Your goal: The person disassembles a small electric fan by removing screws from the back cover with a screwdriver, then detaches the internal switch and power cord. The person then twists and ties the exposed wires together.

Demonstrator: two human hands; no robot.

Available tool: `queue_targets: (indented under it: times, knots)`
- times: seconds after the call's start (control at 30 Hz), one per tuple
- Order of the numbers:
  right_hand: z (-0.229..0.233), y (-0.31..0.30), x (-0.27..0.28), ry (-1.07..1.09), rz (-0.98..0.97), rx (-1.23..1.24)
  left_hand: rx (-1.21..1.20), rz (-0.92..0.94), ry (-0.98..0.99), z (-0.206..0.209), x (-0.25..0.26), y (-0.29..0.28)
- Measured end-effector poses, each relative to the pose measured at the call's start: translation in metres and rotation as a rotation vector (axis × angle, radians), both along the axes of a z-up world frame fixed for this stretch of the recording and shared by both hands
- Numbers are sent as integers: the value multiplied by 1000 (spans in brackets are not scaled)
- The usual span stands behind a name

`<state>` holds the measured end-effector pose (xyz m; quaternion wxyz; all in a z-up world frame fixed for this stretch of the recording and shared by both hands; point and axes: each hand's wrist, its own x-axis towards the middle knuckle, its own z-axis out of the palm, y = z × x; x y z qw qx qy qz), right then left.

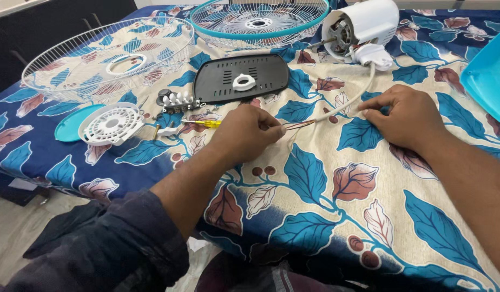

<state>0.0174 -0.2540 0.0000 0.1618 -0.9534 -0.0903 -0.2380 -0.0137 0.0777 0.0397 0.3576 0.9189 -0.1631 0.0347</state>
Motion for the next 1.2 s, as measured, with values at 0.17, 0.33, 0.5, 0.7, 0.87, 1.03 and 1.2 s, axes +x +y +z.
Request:
queue_targets:
  times: [0.17,0.33,0.5,0.7,0.87,1.03,1.2]
  knots:
    - [-1,0,-1,1,-23,-25,-46,-1,-146,-7,-16,19]
    - [-6,-2,1,-49,-42,-106,-112,8,-273,-8,-24,52]
    - [-5,-2,2,-80,-41,-134,-148,289,-325,-10,-20,107]
    - [21,44,-6,-40,-40,41,-114,598,-461,-18,-15,173]
    - [36,115,-5,-38,237,-37,-64,542,-622,-36,-15,186]
    - [18,173,7,-39,477,-154,-72,499,-557,-43,-14,180]
    - [3,186,5,-106,426,-161,-15,491,-496,-40,-20,178]
